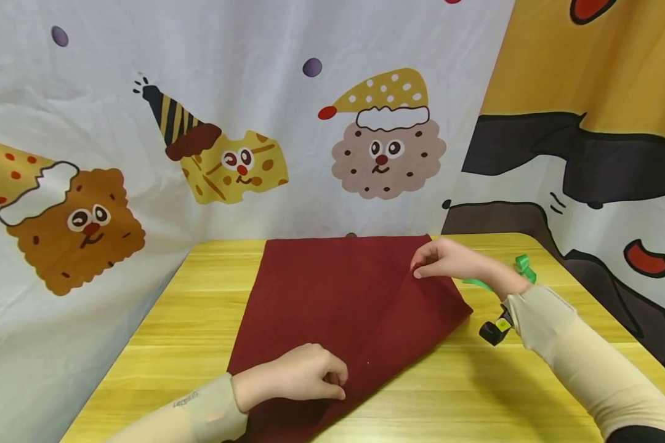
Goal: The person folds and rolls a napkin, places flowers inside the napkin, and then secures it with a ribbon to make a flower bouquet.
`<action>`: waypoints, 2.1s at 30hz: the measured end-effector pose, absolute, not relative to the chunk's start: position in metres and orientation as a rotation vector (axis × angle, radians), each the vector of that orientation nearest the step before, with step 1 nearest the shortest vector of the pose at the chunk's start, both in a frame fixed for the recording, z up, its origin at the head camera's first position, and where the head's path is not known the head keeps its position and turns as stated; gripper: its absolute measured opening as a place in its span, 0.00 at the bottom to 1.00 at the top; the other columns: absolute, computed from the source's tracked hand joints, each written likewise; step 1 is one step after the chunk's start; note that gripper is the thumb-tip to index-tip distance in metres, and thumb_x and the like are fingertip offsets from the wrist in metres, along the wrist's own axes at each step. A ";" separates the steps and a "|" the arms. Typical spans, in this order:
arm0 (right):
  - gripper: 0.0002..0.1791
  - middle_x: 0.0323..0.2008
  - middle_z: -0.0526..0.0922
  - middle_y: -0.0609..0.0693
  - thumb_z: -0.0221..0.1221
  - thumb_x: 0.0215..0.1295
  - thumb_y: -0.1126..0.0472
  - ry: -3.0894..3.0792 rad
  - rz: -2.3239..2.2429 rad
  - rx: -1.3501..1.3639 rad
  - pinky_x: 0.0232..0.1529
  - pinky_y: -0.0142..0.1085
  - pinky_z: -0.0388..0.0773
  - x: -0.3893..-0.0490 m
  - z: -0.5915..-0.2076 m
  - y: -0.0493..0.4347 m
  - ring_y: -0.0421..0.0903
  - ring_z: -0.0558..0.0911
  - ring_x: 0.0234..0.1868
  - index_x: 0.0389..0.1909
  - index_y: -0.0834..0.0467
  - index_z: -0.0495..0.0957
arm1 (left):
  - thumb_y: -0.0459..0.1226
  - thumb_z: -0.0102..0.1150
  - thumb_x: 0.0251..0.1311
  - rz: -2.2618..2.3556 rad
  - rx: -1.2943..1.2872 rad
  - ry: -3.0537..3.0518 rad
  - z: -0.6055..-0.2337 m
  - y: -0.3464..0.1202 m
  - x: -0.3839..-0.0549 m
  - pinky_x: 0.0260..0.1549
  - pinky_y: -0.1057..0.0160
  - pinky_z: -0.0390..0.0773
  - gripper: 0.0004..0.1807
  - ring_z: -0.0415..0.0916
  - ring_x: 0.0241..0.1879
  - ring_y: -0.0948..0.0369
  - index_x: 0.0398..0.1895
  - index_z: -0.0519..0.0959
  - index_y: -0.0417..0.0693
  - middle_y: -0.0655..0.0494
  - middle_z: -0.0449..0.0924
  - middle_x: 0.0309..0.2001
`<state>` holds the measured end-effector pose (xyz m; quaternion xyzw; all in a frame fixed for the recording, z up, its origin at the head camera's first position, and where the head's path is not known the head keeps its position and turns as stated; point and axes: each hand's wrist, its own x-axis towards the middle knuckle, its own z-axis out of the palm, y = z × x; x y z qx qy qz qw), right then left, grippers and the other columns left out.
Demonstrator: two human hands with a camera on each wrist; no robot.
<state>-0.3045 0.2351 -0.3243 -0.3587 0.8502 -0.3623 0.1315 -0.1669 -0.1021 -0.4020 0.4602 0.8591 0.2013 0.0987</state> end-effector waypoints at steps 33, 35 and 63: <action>0.03 0.28 0.84 0.44 0.65 0.62 0.62 2.688 -1.057 -0.999 0.30 0.35 0.71 -0.316 -0.324 0.205 0.43 0.73 0.27 0.36 0.54 0.85 | 0.43 0.69 0.54 0.621 1.244 2.609 -0.400 -0.113 -0.174 0.26 0.78 0.68 0.10 0.70 0.25 0.83 0.21 0.77 0.60 0.80 0.76 0.23; 0.03 0.27 0.83 0.44 0.65 0.62 0.62 2.693 -1.060 -0.992 0.30 0.35 0.71 -0.318 -0.323 0.202 0.43 0.73 0.26 0.36 0.55 0.85 | 0.43 0.69 0.54 0.629 1.239 2.609 -0.399 -0.114 -0.175 0.26 0.77 0.69 0.10 0.70 0.25 0.82 0.21 0.77 0.60 0.80 0.76 0.22; 0.08 0.28 0.86 0.46 0.67 0.59 0.61 2.759 -1.251 -0.871 0.31 0.31 0.71 -0.337 -0.335 0.179 0.41 0.76 0.28 0.38 0.60 0.87 | 0.40 0.69 0.54 0.788 1.116 2.593 -0.405 -0.128 -0.187 0.26 0.74 0.70 0.11 0.69 0.22 0.77 0.20 0.75 0.58 0.77 0.74 0.21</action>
